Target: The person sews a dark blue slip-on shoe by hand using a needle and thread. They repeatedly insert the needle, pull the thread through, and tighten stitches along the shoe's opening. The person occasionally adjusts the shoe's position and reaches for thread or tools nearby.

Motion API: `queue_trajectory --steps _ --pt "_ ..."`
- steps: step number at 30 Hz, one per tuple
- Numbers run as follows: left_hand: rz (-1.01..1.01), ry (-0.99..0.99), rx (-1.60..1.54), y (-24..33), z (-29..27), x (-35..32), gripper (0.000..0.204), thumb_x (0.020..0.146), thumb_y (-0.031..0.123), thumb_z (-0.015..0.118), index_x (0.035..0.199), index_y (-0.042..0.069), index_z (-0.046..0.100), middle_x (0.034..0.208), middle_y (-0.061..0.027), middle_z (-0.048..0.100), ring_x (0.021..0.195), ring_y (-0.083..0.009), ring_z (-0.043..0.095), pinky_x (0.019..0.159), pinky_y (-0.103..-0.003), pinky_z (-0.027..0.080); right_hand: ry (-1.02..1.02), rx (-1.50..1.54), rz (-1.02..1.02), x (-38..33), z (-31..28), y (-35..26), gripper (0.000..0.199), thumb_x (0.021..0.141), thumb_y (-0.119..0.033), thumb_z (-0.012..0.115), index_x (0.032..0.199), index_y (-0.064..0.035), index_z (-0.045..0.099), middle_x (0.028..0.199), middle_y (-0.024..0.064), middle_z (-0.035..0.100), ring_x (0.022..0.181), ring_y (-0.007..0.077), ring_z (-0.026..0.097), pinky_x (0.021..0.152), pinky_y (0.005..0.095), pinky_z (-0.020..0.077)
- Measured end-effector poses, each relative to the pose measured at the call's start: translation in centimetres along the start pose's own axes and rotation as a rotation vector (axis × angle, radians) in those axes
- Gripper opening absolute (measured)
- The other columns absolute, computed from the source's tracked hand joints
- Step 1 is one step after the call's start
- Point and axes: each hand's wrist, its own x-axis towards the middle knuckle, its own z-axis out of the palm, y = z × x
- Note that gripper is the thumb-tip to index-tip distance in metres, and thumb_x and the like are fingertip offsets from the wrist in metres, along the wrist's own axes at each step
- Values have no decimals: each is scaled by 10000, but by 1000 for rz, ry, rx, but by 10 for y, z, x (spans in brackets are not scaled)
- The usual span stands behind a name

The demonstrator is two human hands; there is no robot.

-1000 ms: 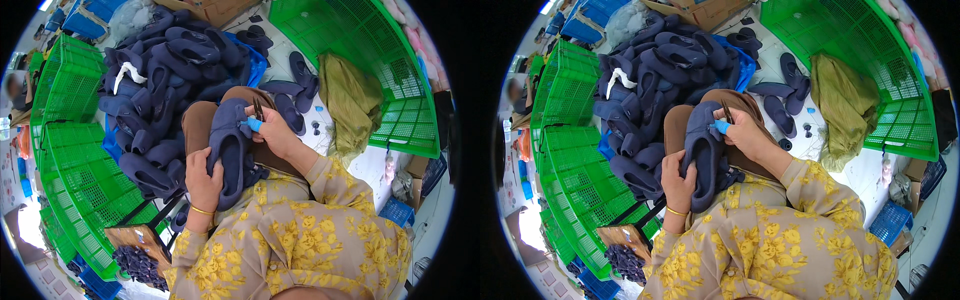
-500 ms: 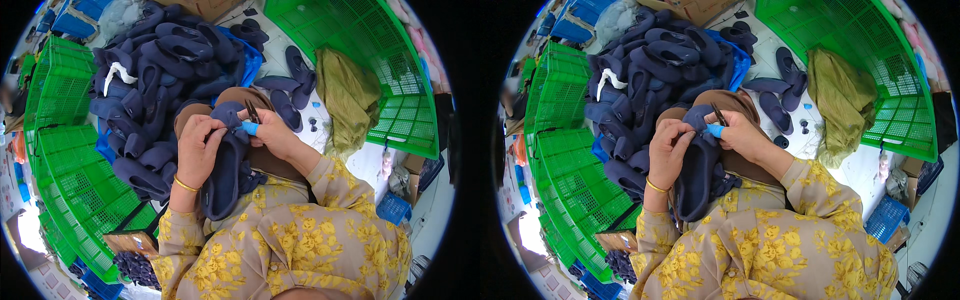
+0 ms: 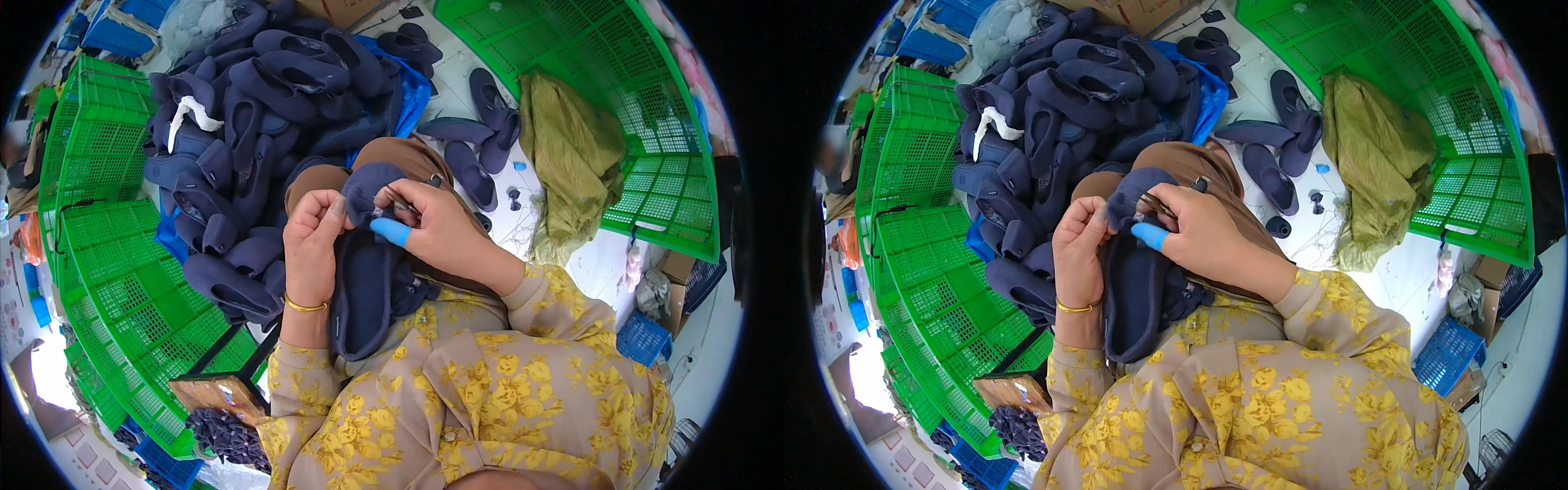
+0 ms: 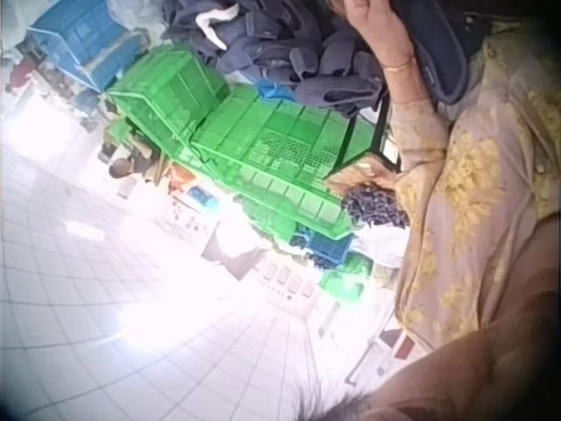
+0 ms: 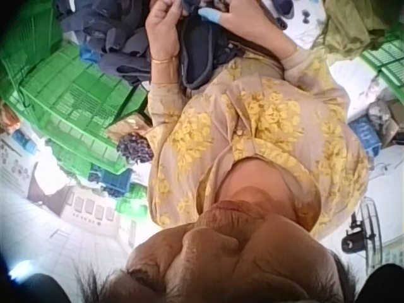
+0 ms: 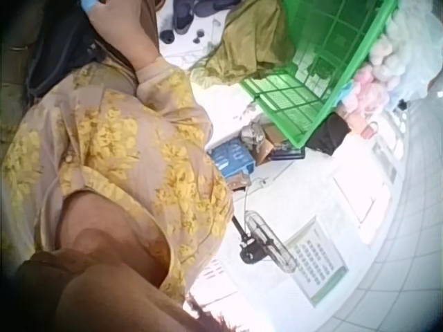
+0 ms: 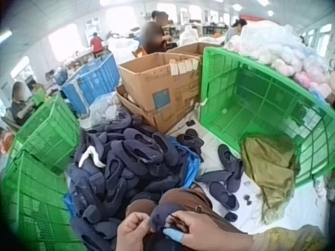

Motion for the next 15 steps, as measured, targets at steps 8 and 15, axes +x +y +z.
queue_trajectory --steps 8,15 --pt "-24 8 31 5 -2 -7 110 966 125 572 998 26 609 803 19 584 727 -46 497 681 -181 374 -45 523 444 15 -6 3 146 877 -137 671 995 -71 615 714 -60 503 516 14 365 442 190 248" --pt "169 56 -492 31 -64 -3 243 889 33 538 1131 16 514 704 23 406 744 -132 413 791 -303 389 -51 479 476 18 -6 5 142 879 -139 671 995 -71 623 714 -56 515 514 15 364 443 191 245"
